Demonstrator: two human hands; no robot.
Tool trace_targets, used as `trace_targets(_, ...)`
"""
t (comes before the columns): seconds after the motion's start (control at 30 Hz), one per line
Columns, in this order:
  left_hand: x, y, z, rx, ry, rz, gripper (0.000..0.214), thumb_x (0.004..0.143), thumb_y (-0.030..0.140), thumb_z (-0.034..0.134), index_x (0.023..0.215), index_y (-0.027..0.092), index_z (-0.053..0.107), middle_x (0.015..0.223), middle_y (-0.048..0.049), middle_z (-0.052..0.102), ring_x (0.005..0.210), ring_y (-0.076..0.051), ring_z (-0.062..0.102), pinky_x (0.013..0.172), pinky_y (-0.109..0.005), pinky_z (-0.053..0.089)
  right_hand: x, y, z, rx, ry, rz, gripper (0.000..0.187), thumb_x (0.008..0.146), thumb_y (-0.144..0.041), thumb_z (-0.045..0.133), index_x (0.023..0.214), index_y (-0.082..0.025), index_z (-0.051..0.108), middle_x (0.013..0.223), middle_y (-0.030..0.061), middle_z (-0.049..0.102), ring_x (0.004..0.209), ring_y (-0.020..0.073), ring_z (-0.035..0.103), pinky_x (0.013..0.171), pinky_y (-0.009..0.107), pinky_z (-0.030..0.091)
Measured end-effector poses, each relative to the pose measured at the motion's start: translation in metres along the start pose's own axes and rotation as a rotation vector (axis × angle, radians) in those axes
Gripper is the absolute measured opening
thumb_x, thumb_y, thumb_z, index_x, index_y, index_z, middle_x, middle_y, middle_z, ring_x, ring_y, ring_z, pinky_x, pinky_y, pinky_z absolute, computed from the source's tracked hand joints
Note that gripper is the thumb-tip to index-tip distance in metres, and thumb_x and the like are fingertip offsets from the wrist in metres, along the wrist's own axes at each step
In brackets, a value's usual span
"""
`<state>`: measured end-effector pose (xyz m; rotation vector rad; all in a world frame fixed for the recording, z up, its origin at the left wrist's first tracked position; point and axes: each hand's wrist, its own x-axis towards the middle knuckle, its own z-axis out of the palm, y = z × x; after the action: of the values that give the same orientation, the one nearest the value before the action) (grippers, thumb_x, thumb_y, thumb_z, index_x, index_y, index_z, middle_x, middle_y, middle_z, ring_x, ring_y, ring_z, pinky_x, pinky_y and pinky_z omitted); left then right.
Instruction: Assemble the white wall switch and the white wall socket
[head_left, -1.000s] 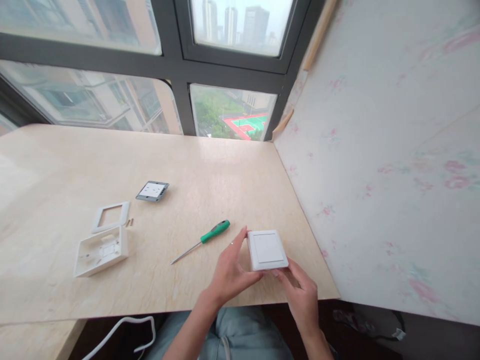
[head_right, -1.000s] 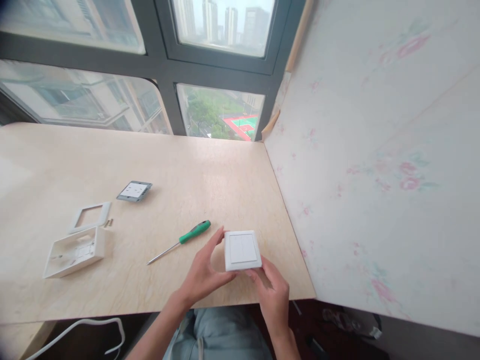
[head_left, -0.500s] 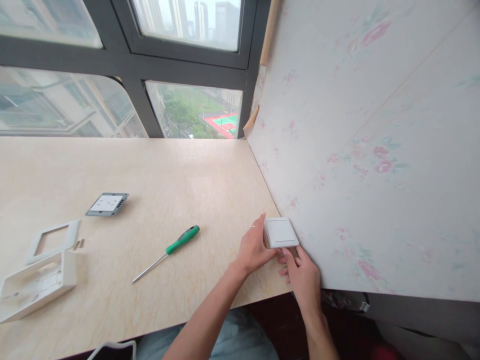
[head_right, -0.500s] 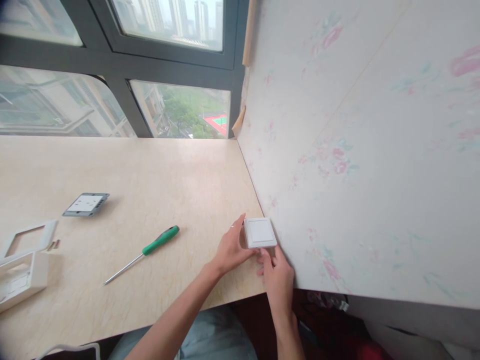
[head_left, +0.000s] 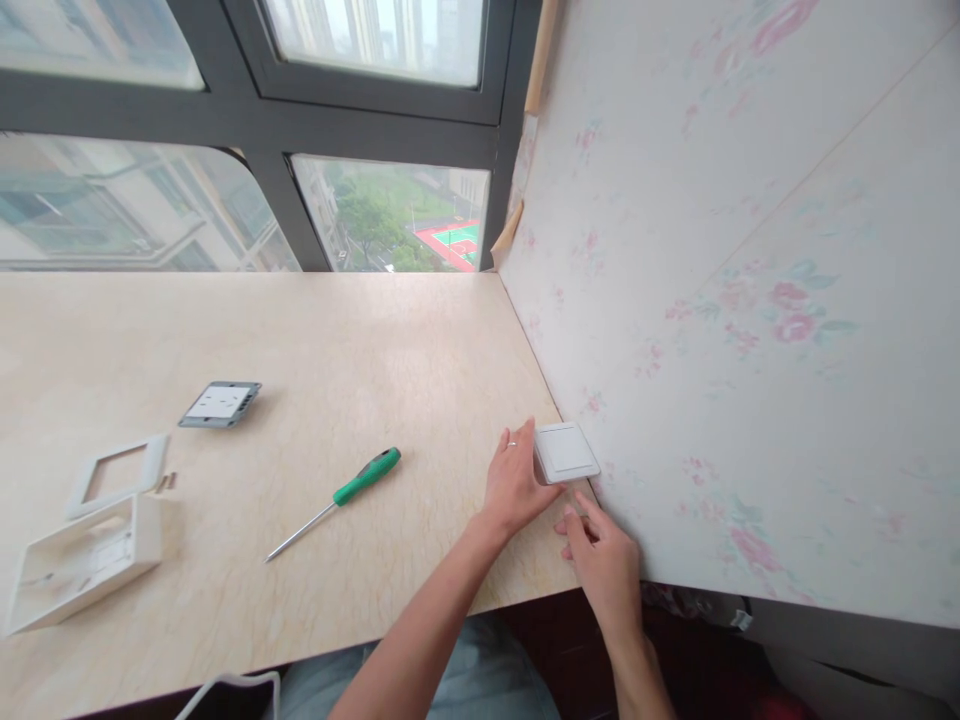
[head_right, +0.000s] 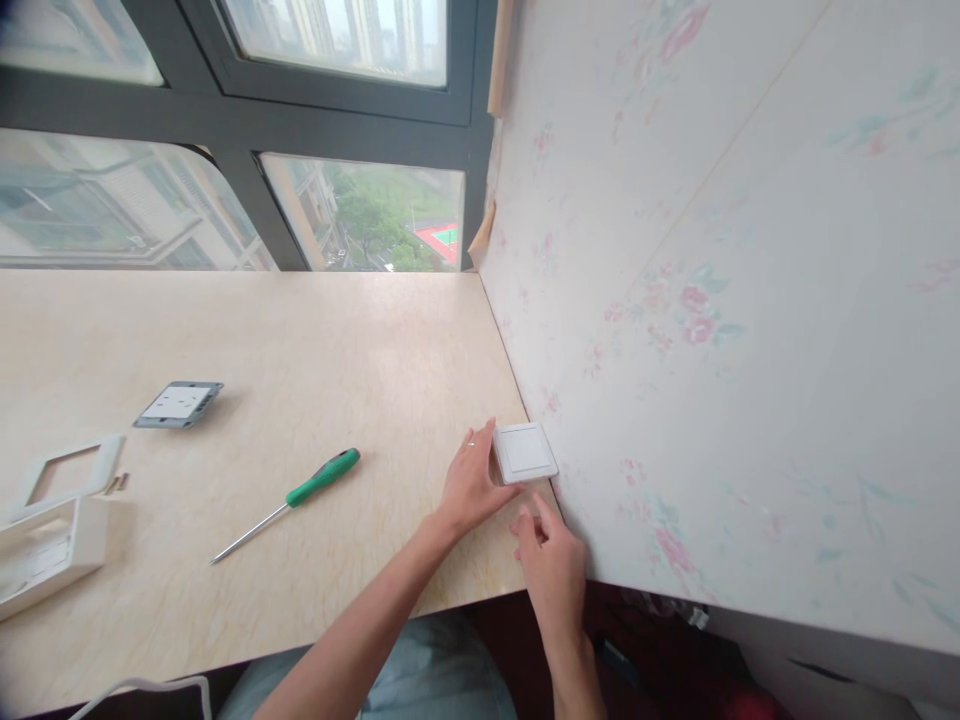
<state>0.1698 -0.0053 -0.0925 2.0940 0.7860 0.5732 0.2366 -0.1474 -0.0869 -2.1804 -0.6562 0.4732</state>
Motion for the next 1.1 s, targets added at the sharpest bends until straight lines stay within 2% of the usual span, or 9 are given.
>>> trace_targets(0.1, 0.0, 0.0, 0.001, 0.014, 0.007, 0.016, 0.102, 0.071, 0.035, 0.079, 0.153, 0.013, 0.022, 0.149, -0.0222, 0.051, 0.144, -0.035, 0.043, 0.125, -0.06, 0.017, 0.004, 0.001, 0.005, -0.101, 0.082, -0.092, 0.051, 0.088, -0.051, 0.051, 0.112, -0.014, 0.077, 0.069, 0.0081, 0.078, 0.053, 0.0225, 0.068, 0.051, 0.031, 0.049)
trace_targets(0.2, 0.0, 0.0, 0.0, 0.031, 0.01, 0.013, 0.099, 0.07, 0.034, 0.078, 0.151, 0.013, 0.024, 0.154, -0.0246, 0.043, 0.148, -0.038, 0.034, 0.124, -0.062, 0.018, 0.006, 0.004, 0.012, -0.168, 0.201, -0.177, 0.047, 0.09, -0.049, 0.049, 0.102, -0.015, 0.08, 0.065, 0.0088, 0.077, 0.06, 0.0249, 0.072, 0.056, 0.03, 0.048)
trace_targets(0.4, 0.0, 0.0, 0.002, 0.059, -0.03, 0.035, 0.102, 0.071, 0.035, 0.077, 0.152, 0.01, 0.021, 0.157, -0.0261, 0.037, 0.152, -0.038, 0.026, 0.124, -0.06, 0.02, 0.002, 0.014, 0.02, -0.229, 0.35, -0.299, 0.052, 0.093, -0.052, 0.047, 0.1, -0.012, 0.08, 0.073, 0.0134, 0.078, 0.063, 0.0252, 0.072, 0.061, 0.031, 0.047)
trace_targets(0.6, -0.016, -0.008, -0.006, 0.022, -0.045, 0.069, 0.11, 0.071, 0.036, 0.08, 0.155, 0.008, 0.015, 0.161, -0.0273, 0.029, 0.153, -0.038, 0.022, 0.124, -0.057, 0.024, 0.002, 0.016, 0.021, -0.28, 0.388, -0.312, 0.053, 0.092, -0.053, 0.046, 0.099, -0.013, 0.08, 0.069, 0.0125, 0.077, 0.064, 0.0266, 0.07, 0.062, 0.032, 0.046)
trace_targets(0.7, -0.043, -0.02, -0.028, -0.027, -0.016, 0.047, 0.098, 0.077, 0.034, 0.077, 0.155, 0.013, 0.021, 0.161, -0.024, 0.032, 0.151, -0.036, 0.029, 0.121, -0.056, 0.032, 0.002, 0.015, 0.018, -0.292, 0.37, -0.278, 0.05, 0.086, -0.05, 0.048, 0.101, -0.014, 0.08, 0.07, 0.0121, 0.077, 0.068, 0.0296, 0.07, 0.063, 0.034, 0.046)
trace_targets(0.77, -0.068, -0.03, -0.051, -0.056, 0.049, 0.028, 0.077, 0.082, 0.028, 0.07, 0.149, 0.015, 0.035, 0.154, -0.0193, 0.047, 0.144, -0.032, 0.043, 0.118, -0.053, 0.038, 0.002, 0.012, 0.015, -0.314, 0.324, -0.231, 0.047, 0.082, -0.049, 0.048, 0.099, -0.017, 0.079, 0.073, 0.0113, 0.078, 0.071, 0.0318, 0.07, 0.064, 0.036, 0.047)
trace_targets(0.9, -0.122, -0.052, -0.101, -0.11, 0.22, -0.004, 0.033, 0.089, 0.024, 0.057, 0.121, 0.023, 0.063, 0.111, -0.0073, 0.075, 0.107, -0.024, 0.069, 0.099, -0.043, 0.053, -0.002, -0.001, 0.011, -0.282, 0.214, -0.14, 0.043, 0.078, -0.051, 0.05, 0.095, -0.021, 0.076, 0.072, 0.008, 0.078, 0.071, 0.0322, 0.07, 0.062, 0.037, 0.048)
trace_targets(1.0, -0.154, -0.07, -0.13, -0.069, 0.354, -0.071, 0.025, 0.089, 0.025, 0.054, 0.11, 0.022, 0.069, 0.095, -0.006, 0.076, 0.09, -0.022, 0.071, 0.088, -0.039, 0.055, -0.011, -0.023, 0.024, -0.152, 0.107, -0.161, 0.045, 0.08, -0.055, 0.052, 0.096, -0.019, 0.074, 0.068, 0.006, 0.075, 0.058, 0.0258, 0.068, 0.061, 0.036, 0.051)
trace_targets(1.1, -0.175, -0.083, -0.144, -0.106, 0.48, -0.134, 0.024, 0.09, 0.025, 0.053, 0.106, 0.021, 0.07, 0.099, -0.0072, 0.077, 0.085, -0.021, 0.07, 0.085, -0.038, 0.056, -0.024, -0.059, 0.053, -0.013, 0.006, -0.243, 0.051, 0.082, -0.06, 0.055, 0.096, -0.015, 0.073, 0.064, 0.0042, 0.071, 0.051, 0.0205, 0.064, 0.058, 0.033, 0.053)
